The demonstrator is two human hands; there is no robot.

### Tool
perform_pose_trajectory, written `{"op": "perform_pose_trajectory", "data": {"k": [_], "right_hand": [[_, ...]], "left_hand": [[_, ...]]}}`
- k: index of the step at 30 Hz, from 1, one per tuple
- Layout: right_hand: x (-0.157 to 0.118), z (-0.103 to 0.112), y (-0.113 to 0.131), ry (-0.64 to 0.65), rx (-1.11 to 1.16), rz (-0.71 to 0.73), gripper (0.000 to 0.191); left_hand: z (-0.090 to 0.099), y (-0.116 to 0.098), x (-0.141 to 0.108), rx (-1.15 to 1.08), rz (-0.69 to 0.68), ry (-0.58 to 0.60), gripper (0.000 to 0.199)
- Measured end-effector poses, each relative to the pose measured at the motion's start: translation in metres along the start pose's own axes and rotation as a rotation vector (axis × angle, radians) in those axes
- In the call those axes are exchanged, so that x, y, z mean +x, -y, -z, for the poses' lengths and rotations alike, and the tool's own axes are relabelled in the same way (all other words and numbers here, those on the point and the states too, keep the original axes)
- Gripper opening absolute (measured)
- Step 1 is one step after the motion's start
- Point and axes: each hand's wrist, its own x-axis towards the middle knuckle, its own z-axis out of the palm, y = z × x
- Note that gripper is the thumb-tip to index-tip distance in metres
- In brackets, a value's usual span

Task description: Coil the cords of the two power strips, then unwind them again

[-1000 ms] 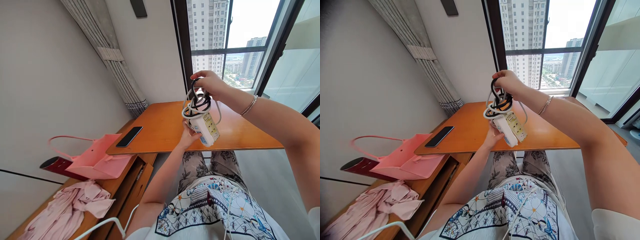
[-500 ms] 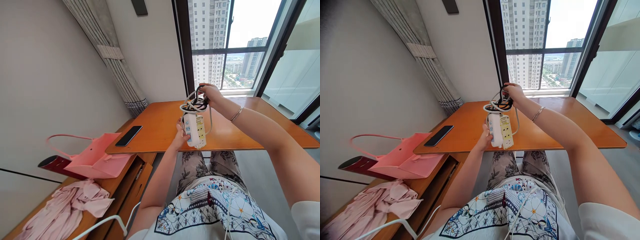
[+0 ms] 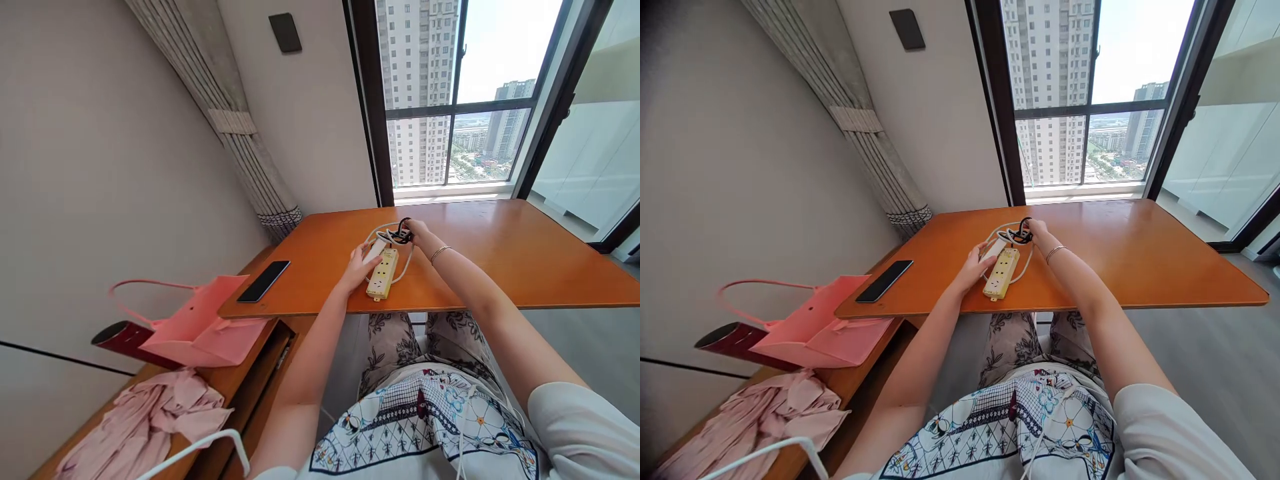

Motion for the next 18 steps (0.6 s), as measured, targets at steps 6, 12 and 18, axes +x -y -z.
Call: {"op": "perform_pose_trajectory", "data": {"k": [6, 12, 18], "right_hand": [[0.015, 0.011, -0.029, 0.048, -0.189, 0.015, 0.038], [0.02, 0.02, -0.041, 0.109, -0.365, 0.184, 0.041], [0.015, 0.026, -0.05, 0.099, -0.513, 0.283, 0.067]], "left_hand": [[-0.017, -0.017, -0.035, 0.517, 0.068, 0.175, 0.133], [-0.025, -0.028, -0.042, 0.662, 0.034, 0.127, 0.094], [-0.019, -0.028, -0.039, 0.693, -0.002, 0.011, 0.077]]}}
